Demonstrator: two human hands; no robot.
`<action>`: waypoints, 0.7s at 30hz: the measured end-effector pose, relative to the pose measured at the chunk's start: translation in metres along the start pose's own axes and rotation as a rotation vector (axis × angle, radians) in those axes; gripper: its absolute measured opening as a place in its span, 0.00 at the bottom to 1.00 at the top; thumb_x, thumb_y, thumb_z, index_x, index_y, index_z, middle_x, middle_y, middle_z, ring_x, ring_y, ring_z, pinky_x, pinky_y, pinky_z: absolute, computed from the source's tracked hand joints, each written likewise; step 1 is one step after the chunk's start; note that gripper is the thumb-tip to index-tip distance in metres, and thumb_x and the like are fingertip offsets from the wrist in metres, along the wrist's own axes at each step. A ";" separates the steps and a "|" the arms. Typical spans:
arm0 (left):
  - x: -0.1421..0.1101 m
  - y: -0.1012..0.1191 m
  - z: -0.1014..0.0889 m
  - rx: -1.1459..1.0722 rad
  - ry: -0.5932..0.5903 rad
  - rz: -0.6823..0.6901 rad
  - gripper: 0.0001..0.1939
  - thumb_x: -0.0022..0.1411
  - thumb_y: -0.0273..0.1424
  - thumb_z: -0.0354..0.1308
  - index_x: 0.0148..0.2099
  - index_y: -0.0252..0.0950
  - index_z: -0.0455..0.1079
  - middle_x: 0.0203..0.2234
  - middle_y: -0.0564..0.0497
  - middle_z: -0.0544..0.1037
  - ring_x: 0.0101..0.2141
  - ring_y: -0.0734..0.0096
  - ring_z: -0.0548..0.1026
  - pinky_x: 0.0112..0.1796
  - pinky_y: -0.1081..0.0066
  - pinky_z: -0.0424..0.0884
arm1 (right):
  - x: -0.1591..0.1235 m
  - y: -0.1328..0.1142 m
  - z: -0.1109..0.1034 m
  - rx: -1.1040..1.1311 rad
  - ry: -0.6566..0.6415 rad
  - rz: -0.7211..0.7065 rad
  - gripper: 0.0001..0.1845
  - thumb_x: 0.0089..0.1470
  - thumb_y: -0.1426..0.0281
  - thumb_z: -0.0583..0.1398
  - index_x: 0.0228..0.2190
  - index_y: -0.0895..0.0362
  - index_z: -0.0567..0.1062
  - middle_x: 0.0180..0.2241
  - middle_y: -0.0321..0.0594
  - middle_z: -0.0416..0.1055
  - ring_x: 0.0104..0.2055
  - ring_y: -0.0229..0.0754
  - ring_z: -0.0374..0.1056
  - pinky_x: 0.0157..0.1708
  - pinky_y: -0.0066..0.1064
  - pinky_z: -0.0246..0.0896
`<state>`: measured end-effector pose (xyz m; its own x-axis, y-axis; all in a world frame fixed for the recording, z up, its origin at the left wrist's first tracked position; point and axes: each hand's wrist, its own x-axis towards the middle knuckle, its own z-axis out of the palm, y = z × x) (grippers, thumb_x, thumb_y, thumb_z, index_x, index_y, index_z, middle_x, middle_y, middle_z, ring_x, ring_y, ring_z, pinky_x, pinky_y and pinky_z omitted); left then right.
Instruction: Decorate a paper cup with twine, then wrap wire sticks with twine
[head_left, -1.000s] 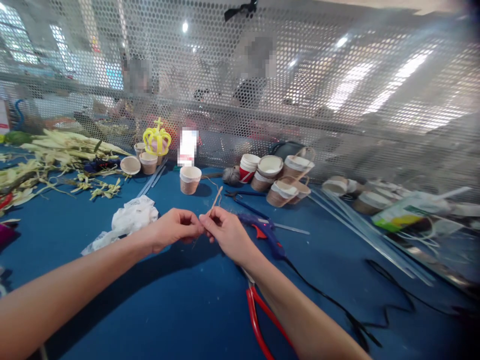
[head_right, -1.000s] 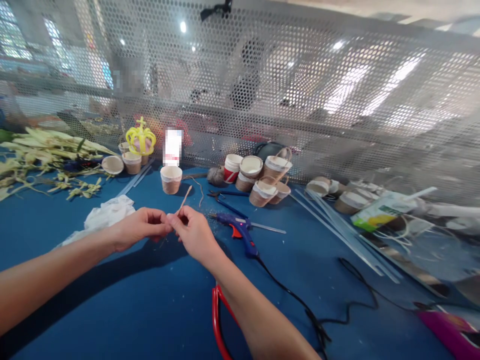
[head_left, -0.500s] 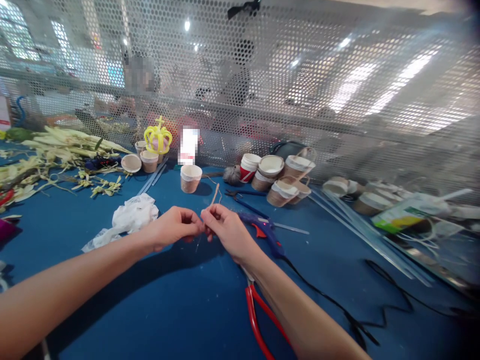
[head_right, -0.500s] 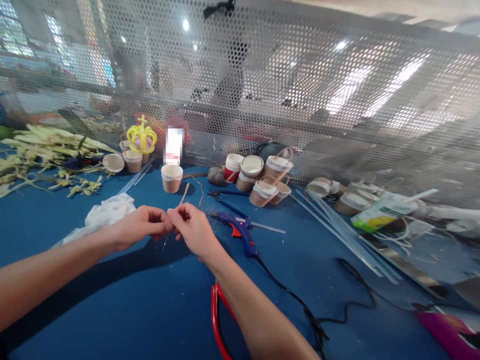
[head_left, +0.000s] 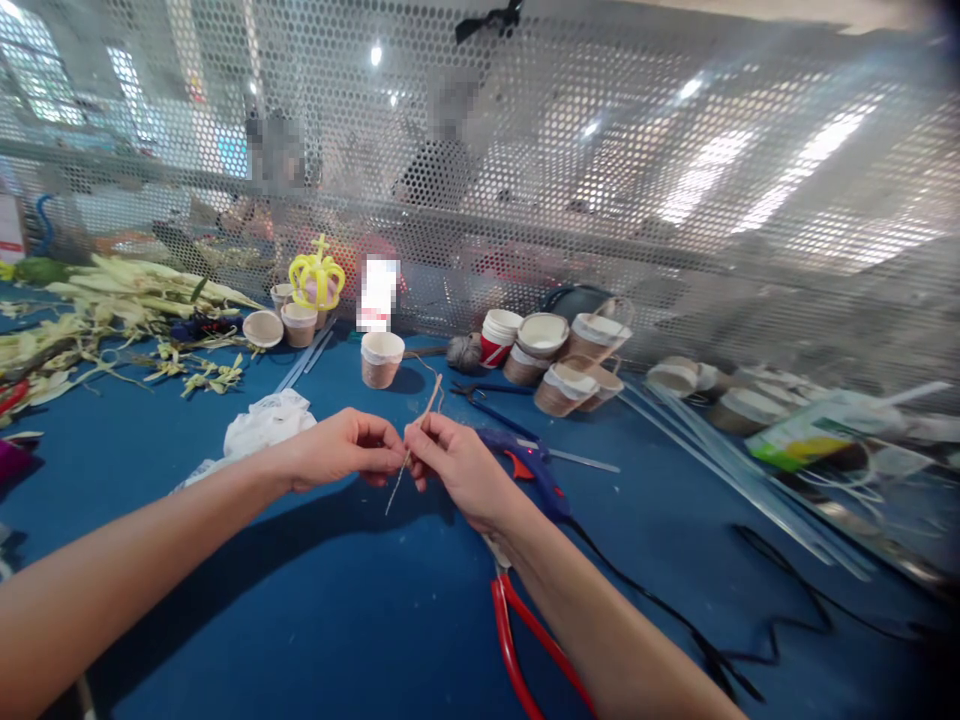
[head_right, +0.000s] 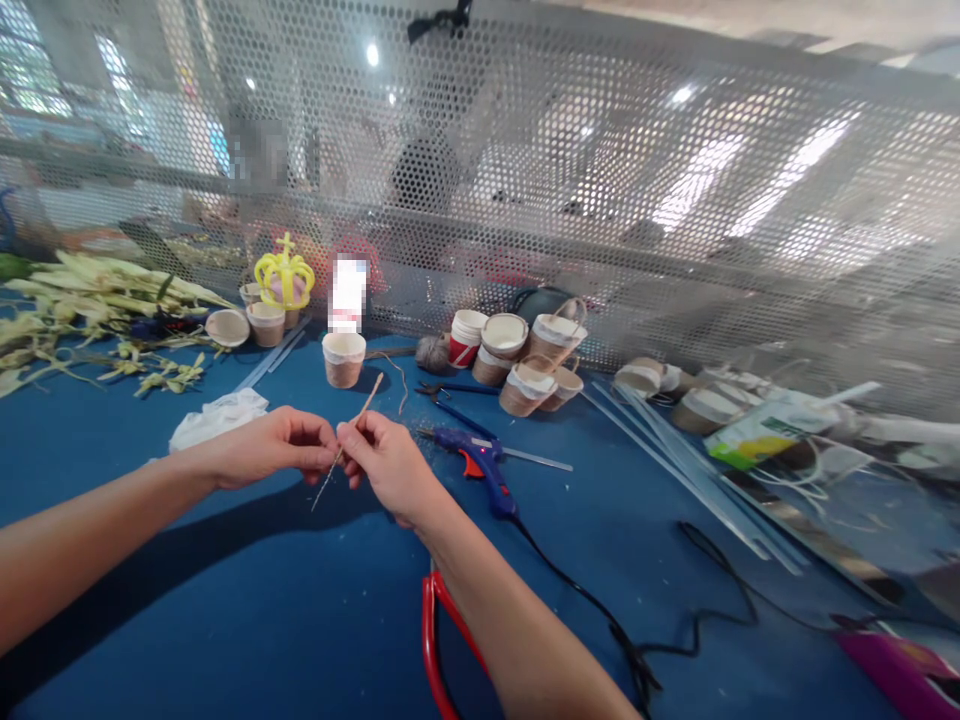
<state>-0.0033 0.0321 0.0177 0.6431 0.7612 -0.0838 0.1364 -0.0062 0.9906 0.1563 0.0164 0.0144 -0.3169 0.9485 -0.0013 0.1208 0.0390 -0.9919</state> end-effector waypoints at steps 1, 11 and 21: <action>0.000 0.000 0.000 0.029 -0.005 0.013 0.08 0.51 0.30 0.55 0.24 0.32 0.63 0.20 0.56 0.66 0.22 0.80 0.64 0.28 0.74 0.62 | 0.000 0.000 0.000 0.016 -0.006 0.006 0.13 0.48 0.63 0.56 0.22 0.59 0.63 0.17 0.29 0.60 0.18 0.29 0.57 0.19 0.23 0.54; 0.000 -0.005 0.009 0.189 0.137 0.046 0.10 0.55 0.31 0.50 0.23 0.34 0.59 0.17 0.58 0.63 0.20 0.80 0.60 0.25 0.75 0.58 | -0.001 0.002 0.001 0.026 0.058 -0.001 0.13 0.48 0.62 0.57 0.22 0.58 0.63 0.16 0.28 0.59 0.17 0.29 0.56 0.19 0.23 0.53; -0.002 -0.004 0.005 -0.382 -0.046 -0.140 0.13 0.48 0.35 0.60 0.25 0.32 0.61 0.18 0.55 0.68 0.19 0.80 0.65 0.26 0.72 0.62 | -0.002 -0.002 0.000 -0.010 0.035 -0.097 0.13 0.48 0.61 0.57 0.22 0.58 0.63 0.17 0.29 0.59 0.18 0.29 0.56 0.19 0.24 0.54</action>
<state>-0.0013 0.0271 0.0133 0.6722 0.7079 -0.2168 -0.0591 0.3432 0.9374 0.1562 0.0145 0.0160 -0.2944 0.9505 0.0991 0.1008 0.1340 -0.9858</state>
